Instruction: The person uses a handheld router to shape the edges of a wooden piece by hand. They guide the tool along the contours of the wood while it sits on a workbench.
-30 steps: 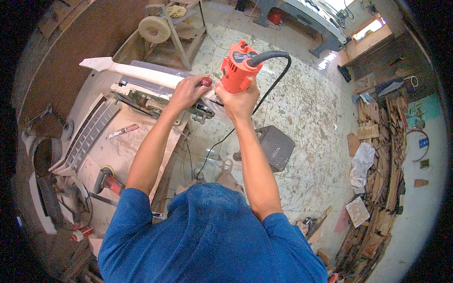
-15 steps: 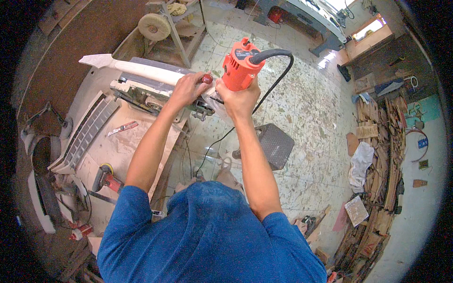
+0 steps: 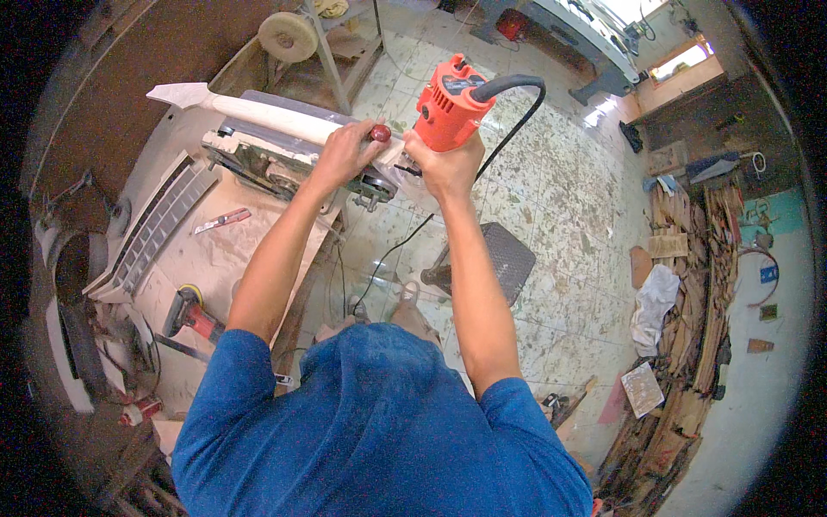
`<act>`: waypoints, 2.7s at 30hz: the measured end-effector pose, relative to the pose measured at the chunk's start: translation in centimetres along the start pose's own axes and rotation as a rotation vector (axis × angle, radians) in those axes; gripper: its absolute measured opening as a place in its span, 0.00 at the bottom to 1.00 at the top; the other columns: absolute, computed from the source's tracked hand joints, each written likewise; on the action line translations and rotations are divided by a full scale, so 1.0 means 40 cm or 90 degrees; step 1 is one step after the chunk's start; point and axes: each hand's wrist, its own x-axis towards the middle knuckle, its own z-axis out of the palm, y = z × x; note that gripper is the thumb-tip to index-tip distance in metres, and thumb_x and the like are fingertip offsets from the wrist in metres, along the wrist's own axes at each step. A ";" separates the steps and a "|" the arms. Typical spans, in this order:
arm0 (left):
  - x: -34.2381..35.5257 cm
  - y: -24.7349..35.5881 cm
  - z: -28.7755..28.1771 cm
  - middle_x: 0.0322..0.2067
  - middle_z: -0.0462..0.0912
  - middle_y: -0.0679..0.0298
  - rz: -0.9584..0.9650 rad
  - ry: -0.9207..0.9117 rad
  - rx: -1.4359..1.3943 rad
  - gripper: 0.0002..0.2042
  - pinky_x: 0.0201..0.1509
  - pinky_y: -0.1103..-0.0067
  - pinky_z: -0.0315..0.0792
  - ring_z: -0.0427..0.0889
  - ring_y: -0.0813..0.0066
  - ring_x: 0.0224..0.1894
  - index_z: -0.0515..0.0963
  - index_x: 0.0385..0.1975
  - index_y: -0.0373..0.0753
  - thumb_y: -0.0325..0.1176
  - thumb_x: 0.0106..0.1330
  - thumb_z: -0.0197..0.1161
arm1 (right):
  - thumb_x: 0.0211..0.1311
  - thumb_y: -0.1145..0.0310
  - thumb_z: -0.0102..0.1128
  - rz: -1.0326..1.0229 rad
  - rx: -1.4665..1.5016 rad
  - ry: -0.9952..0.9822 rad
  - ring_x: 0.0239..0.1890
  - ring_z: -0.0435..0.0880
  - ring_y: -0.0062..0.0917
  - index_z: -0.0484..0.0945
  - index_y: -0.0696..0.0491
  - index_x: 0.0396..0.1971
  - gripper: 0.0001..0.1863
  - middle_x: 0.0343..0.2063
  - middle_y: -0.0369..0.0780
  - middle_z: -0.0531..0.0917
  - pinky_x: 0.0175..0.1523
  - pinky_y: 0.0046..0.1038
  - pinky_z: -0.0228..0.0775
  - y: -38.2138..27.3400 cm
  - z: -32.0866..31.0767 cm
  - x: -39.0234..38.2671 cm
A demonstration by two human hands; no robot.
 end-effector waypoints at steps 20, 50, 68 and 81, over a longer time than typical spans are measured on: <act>0.002 0.003 0.016 0.42 0.86 0.43 -0.006 0.050 0.005 0.21 0.51 0.57 0.77 0.84 0.42 0.47 0.80 0.55 0.32 0.39 0.67 0.69 | 0.49 0.68 0.79 -0.026 0.049 -0.063 0.30 0.87 0.22 0.82 0.57 0.37 0.18 0.29 0.36 0.88 0.39 0.28 0.80 -0.013 -0.016 0.046; 0.013 0.058 0.026 0.34 0.85 0.42 -0.057 0.119 0.029 0.19 0.45 0.55 0.77 0.84 0.39 0.41 0.80 0.52 0.34 0.35 0.63 0.71 | 0.50 0.66 0.80 0.001 0.149 -0.189 0.41 0.86 0.24 0.78 0.57 0.49 0.27 0.39 0.37 0.85 0.48 0.29 0.81 0.063 -0.042 0.122; 0.012 0.064 0.022 0.36 0.86 0.44 -0.103 0.087 0.052 0.18 0.46 0.55 0.76 0.84 0.40 0.42 0.81 0.53 0.36 0.35 0.64 0.71 | 0.47 0.68 0.79 -0.025 0.154 -0.125 0.31 0.86 0.21 0.82 0.56 0.38 0.19 0.30 0.35 0.87 0.40 0.28 0.79 0.036 -0.029 0.114; 0.010 0.042 0.015 0.40 0.88 0.45 -0.110 0.052 0.023 0.21 0.49 0.59 0.79 0.87 0.45 0.44 0.82 0.56 0.41 0.40 0.65 0.71 | 0.46 0.66 0.80 -0.013 0.089 -0.094 0.33 0.85 0.21 0.82 0.55 0.39 0.21 0.31 0.35 0.86 0.42 0.29 0.78 0.009 -0.023 0.079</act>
